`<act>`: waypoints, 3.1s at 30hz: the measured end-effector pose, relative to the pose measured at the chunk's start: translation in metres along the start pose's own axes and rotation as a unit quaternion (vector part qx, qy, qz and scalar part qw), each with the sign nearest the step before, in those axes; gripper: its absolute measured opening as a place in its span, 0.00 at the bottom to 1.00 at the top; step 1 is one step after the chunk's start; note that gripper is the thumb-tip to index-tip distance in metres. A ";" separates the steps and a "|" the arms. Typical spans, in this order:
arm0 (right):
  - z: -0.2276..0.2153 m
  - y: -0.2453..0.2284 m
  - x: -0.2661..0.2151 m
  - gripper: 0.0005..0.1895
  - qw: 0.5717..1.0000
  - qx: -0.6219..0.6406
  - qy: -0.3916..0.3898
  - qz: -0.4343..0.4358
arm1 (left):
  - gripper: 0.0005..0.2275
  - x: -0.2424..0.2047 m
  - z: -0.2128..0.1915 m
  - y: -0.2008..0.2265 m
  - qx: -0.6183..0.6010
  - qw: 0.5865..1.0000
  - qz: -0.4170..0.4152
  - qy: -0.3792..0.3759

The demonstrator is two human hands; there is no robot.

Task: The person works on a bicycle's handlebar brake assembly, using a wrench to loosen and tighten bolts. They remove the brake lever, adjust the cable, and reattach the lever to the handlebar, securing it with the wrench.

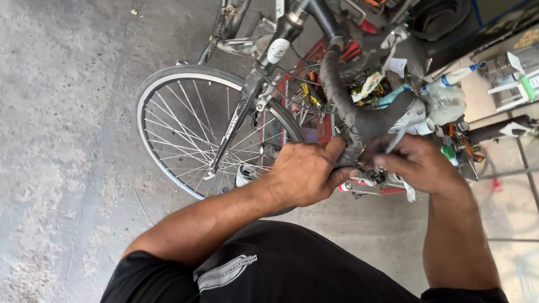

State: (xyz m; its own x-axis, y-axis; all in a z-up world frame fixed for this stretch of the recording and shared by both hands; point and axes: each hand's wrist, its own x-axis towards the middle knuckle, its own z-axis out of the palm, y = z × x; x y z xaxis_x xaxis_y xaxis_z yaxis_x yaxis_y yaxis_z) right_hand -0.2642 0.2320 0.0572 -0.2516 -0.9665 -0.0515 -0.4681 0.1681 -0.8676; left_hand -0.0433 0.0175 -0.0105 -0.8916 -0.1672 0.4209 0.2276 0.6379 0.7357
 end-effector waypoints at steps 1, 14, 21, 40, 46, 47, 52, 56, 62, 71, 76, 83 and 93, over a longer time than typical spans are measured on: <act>-0.010 0.018 -0.006 0.15 0.997 -0.069 0.022 -0.002 | 0.20 -0.001 -0.003 0.000 -0.010 1.000 0.003 -0.002; 0.045 -0.042 0.003 0.12 0.998 0.049 0.027 -0.010 | 0.19 -0.007 -0.015 -0.004 -0.007 1.000 0.012 -0.007; 0.026 -0.032 0.014 0.13 0.963 -0.241 0.121 -0.008 | 0.19 -0.004 -0.026 -0.001 0.003 0.999 0.036 -0.026; 0.037 -0.022 0.014 0.04 0.976 -0.147 0.131 -0.090 | 0.20 0.002 -0.004 -0.004 0.023 0.999 -0.019 -0.043; 0.059 -0.032 0.026 0.12 0.964 -0.123 0.176 -0.159 | 0.23 -0.006 -0.019 -0.004 0.082 0.992 -0.068 -0.064; 0.058 -0.027 0.029 0.18 0.960 -0.126 0.185 -0.167 | 0.23 -0.008 -0.025 -0.005 0.086 0.992 -0.084 -0.042; 0.071 -0.067 0.039 0.18 0.962 -0.122 0.154 -0.188 | 0.23 -0.018 -0.033 -0.009 0.111 0.987 -0.119 -0.018; 0.076 -0.084 0.043 0.15 0.966 -0.129 0.129 -0.180 | 0.21 -0.022 -0.029 -0.014 0.113 0.985 -0.128 0.029; 0.075 -0.053 0.033 0.09 0.985 0.022 0.051 -0.162 | 0.18 -0.020 -0.012 -0.020 0.141 0.982 -0.081 0.100; 0.058 -0.015 0.048 0.22 0.957 -0.124 0.090 -0.246 | 0.19 -0.024 0.002 -0.037 0.123 0.984 -0.085 0.102; 0.055 -0.037 0.045 0.25 0.947 -0.171 0.123 -0.242 | 0.19 -0.021 -0.018 -0.014 0.124 0.982 -0.075 0.124; 0.025 -0.087 0.054 0.34 0.962 -0.059 0.102 -0.245 | 0.19 -0.022 -0.018 -0.013 0.097 0.978 -0.029 0.183; 0.014 -0.112 0.073 0.17 0.945 -0.176 0.034 -0.274 | 0.12 -0.026 -0.018 -0.026 0.106 0.979 0.022 0.173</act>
State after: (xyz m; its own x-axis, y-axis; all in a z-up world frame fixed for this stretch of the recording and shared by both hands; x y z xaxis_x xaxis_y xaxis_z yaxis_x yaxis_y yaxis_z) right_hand -0.2188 0.1404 0.1435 0.0626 -0.9141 0.4006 -0.7931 -0.2892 -0.5361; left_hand -0.0186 -0.0085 -0.0307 -0.6880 -0.3569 0.6319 0.1442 0.7861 0.6010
